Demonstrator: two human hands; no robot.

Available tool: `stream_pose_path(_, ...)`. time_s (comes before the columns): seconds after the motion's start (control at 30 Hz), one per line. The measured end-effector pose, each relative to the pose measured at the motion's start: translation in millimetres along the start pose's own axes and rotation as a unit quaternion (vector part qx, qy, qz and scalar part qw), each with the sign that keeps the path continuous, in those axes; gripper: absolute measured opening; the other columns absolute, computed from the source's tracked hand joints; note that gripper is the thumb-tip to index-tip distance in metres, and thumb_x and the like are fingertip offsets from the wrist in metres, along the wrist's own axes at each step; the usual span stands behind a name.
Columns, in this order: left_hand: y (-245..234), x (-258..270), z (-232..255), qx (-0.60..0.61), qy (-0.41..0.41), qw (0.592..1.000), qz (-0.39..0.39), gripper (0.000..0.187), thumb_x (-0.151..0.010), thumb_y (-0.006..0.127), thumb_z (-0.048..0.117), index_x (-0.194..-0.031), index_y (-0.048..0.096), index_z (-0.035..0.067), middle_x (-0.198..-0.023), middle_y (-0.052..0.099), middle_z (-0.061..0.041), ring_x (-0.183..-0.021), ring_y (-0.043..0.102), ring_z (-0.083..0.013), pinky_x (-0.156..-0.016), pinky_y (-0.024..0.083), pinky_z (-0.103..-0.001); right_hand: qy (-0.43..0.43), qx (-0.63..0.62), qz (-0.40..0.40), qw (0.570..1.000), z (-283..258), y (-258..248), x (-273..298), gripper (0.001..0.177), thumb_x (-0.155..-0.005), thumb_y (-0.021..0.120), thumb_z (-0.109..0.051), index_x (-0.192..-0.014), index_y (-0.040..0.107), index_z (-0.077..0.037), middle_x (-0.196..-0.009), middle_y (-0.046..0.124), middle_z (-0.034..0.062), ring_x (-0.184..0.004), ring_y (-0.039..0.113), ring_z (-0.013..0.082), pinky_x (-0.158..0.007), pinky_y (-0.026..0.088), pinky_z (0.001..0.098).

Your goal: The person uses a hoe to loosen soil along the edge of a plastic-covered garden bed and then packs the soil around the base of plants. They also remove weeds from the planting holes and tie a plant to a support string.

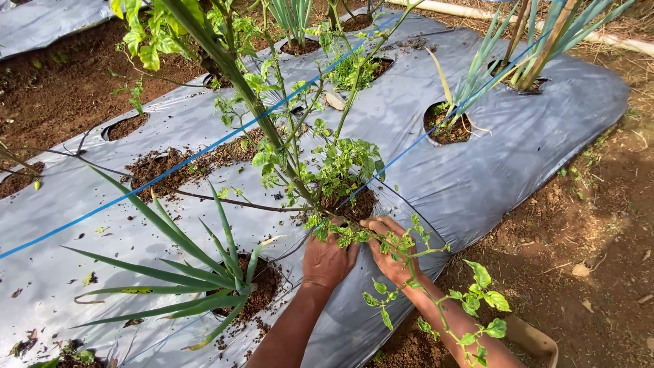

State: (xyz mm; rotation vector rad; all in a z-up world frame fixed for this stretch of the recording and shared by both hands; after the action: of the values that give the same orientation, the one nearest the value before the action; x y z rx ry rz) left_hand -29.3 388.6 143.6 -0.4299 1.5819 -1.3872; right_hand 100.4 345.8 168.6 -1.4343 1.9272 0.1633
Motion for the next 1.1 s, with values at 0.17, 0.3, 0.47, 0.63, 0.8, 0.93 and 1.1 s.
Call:
stream_pose_path(0.17,15.4,3.2,-2.3,-0.006,0.001,1.000,-0.023,0.061,-0.101,0.043,0.054,-0.076,0.082,0.014,-0.093,0.080,-0.015,-0.059,0.070,-0.0340,-0.086,0.052,-0.049,0.061,-0.034,0.000,0.998,-25.9,-14.3,-5.6,0.025,-0.098,0.062,-0.007,-0.120,0.066,0.005,-0.108,0.066,0.0232,-0.104,0.066,0.0410,-0.093,0.060,0.0471)
stream_pose_path(0.3,43.0,17.0,-7.4,-0.001,0.032,0.999,0.031,0.053,-0.097,0.050,0.055,-0.068,0.079,0.020,-0.089,0.078,-0.016,-0.046,0.062,-0.0369,-0.076,0.052,-0.050,0.107,0.055,-0.111,0.986,-17.7,-8.4,20.1,0.032,-0.096,0.059,-0.019,-0.126,0.064,-0.008,-0.125,0.062,0.0136,-0.116,0.061,0.0357,-0.096,0.055,0.0481)
stream_pose_path(0.47,8.6,12.8,6.7,-0.003,0.045,0.997,0.056,0.050,-0.099,0.057,0.053,-0.066,0.076,0.020,-0.086,0.072,-0.015,-0.045,0.059,-0.0322,-0.077,0.050,-0.051,0.159,0.152,-0.232,0.947,-9.7,-6.7,61.5,0.041,-0.094,0.055,-0.033,-0.134,0.061,-0.023,-0.144,0.058,0.0029,-0.130,0.057,0.0299,-0.099,0.048,0.0492)
stream_pose_path(0.63,-2.1,16.6,18.7,-0.007,0.093,0.994,0.049,0.033,-0.101,0.061,0.047,-0.092,0.077,0.020,-0.083,0.071,-0.011,-0.089,0.069,-0.0288,-0.081,0.051,-0.051,-0.005,0.170,-0.203,0.964,-71.3,-20.6,78.5,0.022,-0.094,0.064,-0.025,-0.104,0.076,-0.010,-0.121,0.076,0.0078,-0.120,0.068,0.0260,-0.099,0.053,0.0427)
stream_pose_path(0.8,41.5,30.5,20.9,0.022,0.122,0.990,-0.072,0.046,-0.092,0.067,0.042,-0.134,0.057,0.027,-0.101,0.076,-0.011,-0.135,0.052,-0.0430,-0.087,0.048,-0.051,0.163,0.134,-0.266,0.940,-65.2,-26.4,114.8,0.022,-0.095,0.058,-0.029,-0.097,0.076,-0.017,-0.150,0.058,-0.0047,-0.083,0.076,0.0240,-0.059,0.054,0.0433)
stream_pose_path(0.93,8.2,45.3,53.4,0.084,0.184,0.979,0.033,0.022,-0.100,0.061,0.042,-0.100,0.079,0.029,-0.127,0.064,0.001,-0.113,0.063,-0.0227,-0.109,0.038,-0.047,0.044,0.136,-0.226,0.963,-66.9,-39.4,153.2,0.004,-0.089,0.075,-0.012,-0.092,0.077,-0.010,-0.151,0.054,0.0133,-0.140,0.050,0.0345,-0.117,0.040,0.0472)
stream_pose_path(1.1,-6.7,108.2,129.2,0.151,0.168,0.974,-0.029,0.033,-0.104,0.055,0.041,-0.110,0.074,0.015,-0.111,0.074,-0.010,-0.105,0.068,-0.0303,-0.097,0.051,-0.054,-0.062,0.267,-0.486,0.830,-35.3,-38.0,252.9,0.027,-0.103,0.049,-0.002,-0.126,0.057,0.009,-0.135,0.056,0.0187,-0.141,0.041,0.0501,-0.119,0.025,0.0650)
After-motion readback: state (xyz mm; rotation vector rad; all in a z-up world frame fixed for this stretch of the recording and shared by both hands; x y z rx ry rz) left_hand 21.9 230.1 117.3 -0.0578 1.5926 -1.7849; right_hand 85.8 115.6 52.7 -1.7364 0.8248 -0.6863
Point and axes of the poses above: each hand's wrist, its own x-axis away from the middle knuckle, its own y-axis out of the palm, z = x × y, the point moved 8 cm from there along -x, towards the middle knuckle
